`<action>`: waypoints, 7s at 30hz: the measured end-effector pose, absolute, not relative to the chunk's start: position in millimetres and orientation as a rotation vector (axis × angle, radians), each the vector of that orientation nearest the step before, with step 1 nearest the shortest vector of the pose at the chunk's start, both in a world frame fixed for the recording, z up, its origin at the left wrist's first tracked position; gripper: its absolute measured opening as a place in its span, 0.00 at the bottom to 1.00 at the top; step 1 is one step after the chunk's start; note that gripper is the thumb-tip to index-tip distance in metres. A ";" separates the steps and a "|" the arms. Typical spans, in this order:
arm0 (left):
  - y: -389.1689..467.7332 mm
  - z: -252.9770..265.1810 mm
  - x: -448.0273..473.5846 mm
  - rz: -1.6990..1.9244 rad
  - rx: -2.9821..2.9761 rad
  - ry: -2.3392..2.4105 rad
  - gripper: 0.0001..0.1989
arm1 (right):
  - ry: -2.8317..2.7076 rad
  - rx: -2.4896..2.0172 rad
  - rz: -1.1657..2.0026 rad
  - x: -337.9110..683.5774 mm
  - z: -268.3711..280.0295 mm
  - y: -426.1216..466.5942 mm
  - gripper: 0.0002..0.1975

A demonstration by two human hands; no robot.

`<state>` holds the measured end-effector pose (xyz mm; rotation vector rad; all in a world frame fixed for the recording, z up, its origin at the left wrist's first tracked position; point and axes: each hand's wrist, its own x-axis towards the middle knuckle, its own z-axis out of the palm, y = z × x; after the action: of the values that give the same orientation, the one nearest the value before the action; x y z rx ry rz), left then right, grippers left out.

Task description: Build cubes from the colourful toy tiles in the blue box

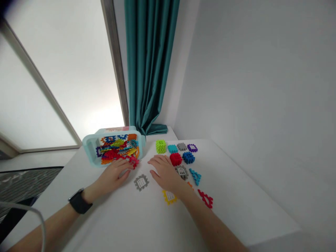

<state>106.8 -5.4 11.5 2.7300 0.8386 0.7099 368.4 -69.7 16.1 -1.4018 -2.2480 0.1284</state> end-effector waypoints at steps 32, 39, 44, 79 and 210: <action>-5.9 -19.2 27.9 0.709 2.711 1.162 0.08 | -2.396 -1.380 0.243 271.8 -18.6 -53.0 0.13; 2.2 -17.3 16.8 0.680 2.707 1.094 0.12 | -2.363 -1.348 0.303 275.8 -23.3 -59.6 0.16; 5.8 -17.7 9.3 0.661 2.718 1.124 0.13 | -2.354 -1.351 0.337 276.1 -22.0 -60.3 0.16; -13.9 -9.7 30.9 0.707 2.885 1.038 0.25 | -2.259 -1.267 0.319 277.2 -28.7 -59.2 0.16; -29.4 -5.4 44.8 1.116 2.809 0.962 0.19 | -2.010 -1.051 0.386 271.1 -19.2 -66.0 0.29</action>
<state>44.8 -29.4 -5.4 2.8094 0.9624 1.1162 271.1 -66.0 -19.2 -1.0510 -2.0096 0.3856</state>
